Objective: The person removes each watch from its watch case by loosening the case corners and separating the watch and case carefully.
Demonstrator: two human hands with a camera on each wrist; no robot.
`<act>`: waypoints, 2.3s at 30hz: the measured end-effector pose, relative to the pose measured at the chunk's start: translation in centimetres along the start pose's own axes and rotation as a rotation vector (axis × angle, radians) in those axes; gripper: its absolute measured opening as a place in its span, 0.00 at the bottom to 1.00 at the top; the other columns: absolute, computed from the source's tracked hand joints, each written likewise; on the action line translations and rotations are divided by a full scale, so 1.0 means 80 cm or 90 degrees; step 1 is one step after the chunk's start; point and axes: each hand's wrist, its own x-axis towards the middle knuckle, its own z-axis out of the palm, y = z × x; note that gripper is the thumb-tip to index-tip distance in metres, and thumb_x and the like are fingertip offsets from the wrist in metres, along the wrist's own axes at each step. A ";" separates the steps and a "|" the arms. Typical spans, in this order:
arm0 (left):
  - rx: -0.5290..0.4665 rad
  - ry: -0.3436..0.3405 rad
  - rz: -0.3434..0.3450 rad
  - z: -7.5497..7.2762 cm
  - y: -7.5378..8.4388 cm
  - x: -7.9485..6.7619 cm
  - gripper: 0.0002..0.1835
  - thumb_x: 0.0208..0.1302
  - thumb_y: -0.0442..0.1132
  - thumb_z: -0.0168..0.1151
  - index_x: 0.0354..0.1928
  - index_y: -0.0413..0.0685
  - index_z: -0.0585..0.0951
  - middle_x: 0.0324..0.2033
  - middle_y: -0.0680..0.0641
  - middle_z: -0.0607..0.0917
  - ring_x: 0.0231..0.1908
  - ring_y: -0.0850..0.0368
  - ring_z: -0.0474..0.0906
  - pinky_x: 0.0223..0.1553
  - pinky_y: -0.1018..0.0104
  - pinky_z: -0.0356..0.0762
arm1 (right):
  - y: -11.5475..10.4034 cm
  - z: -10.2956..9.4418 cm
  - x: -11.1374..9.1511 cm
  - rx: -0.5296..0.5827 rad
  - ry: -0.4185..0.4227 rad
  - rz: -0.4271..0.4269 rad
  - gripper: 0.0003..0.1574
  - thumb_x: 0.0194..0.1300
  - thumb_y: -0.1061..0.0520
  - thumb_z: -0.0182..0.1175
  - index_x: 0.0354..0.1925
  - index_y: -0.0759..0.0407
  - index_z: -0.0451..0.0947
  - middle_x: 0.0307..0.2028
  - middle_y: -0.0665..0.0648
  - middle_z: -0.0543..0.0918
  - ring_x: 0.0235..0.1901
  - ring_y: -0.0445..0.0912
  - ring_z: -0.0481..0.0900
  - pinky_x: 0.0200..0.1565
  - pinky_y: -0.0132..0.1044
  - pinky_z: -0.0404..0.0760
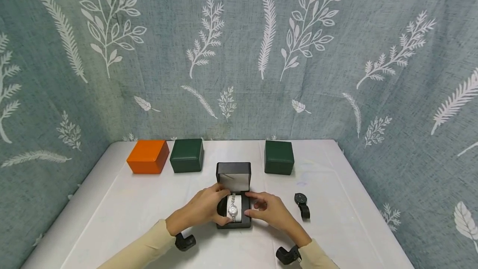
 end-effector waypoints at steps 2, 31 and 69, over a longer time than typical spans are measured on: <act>-0.013 0.005 0.003 0.001 -0.001 0.000 0.38 0.48 0.59 0.82 0.56 0.41 0.83 0.47 0.46 0.83 0.39 0.57 0.80 0.38 0.62 0.81 | 0.000 0.000 0.000 0.000 0.005 -0.001 0.35 0.63 0.41 0.73 0.66 0.44 0.80 0.40 0.49 0.84 0.40 0.44 0.82 0.42 0.37 0.80; -0.169 0.062 0.033 0.011 -0.007 -0.009 0.32 0.52 0.45 0.82 0.56 0.38 0.80 0.46 0.49 0.85 0.41 0.64 0.79 0.43 0.70 0.79 | -0.001 0.002 -0.001 -0.011 0.014 -0.019 0.36 0.62 0.42 0.75 0.66 0.47 0.80 0.42 0.52 0.84 0.42 0.45 0.81 0.44 0.37 0.80; -0.152 -0.033 0.065 -0.007 -0.010 0.016 0.22 0.47 0.41 0.84 0.42 0.46 0.82 0.29 0.58 0.82 0.26 0.69 0.68 0.28 0.75 0.70 | 0.000 0.002 -0.002 -0.030 0.023 -0.011 0.37 0.62 0.39 0.74 0.67 0.45 0.79 0.48 0.48 0.84 0.46 0.44 0.82 0.48 0.40 0.81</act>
